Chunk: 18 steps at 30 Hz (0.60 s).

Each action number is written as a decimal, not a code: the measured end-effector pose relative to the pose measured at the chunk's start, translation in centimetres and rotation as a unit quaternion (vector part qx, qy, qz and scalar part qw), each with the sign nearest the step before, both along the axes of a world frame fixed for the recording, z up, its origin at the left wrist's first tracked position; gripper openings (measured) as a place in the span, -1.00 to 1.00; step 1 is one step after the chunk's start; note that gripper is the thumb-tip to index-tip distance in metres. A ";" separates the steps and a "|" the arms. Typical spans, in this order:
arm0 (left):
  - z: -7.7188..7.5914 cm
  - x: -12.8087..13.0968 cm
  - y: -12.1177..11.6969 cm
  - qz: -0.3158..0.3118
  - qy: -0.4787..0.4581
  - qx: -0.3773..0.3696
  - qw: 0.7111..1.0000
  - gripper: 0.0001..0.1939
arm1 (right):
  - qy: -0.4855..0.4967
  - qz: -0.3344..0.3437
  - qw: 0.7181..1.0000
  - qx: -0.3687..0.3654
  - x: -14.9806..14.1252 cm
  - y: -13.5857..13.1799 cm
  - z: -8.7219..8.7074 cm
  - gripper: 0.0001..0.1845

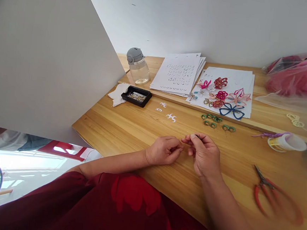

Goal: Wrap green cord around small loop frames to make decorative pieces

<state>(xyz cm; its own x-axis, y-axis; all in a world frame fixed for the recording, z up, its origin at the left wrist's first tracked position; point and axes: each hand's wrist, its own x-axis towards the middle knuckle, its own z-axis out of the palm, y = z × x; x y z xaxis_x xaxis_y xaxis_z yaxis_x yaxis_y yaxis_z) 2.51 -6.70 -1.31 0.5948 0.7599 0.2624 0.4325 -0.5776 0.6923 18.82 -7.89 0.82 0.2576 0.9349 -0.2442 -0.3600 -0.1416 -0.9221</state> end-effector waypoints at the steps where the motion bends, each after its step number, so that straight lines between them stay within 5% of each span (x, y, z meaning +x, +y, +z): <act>1: -0.2 0.0 -0.1 0.003 -0.005 -0.010 1.000 -0.86 | 0.007 0.005 1.000 -0.001 -0.1 0.0 0.1 -0.56; 9: 0.8 -0.4 0.7 0.026 -0.036 -0.194 0.980 -0.80 | -0.012 0.031 0.999 0.028 -0.5 -0.4 0.3 -0.65; 12: 1.8 -1.0 2.0 0.062 -0.085 -0.215 0.971 -0.62 | -0.035 0.038 0.998 0.036 -0.3 -0.5 0.2 -0.68; 18: 3.0 -0.6 3.6 0.067 -0.236 -0.369 0.897 -0.54 | -0.057 0.065 0.996 0.027 0.0 -0.6 -0.3 -0.68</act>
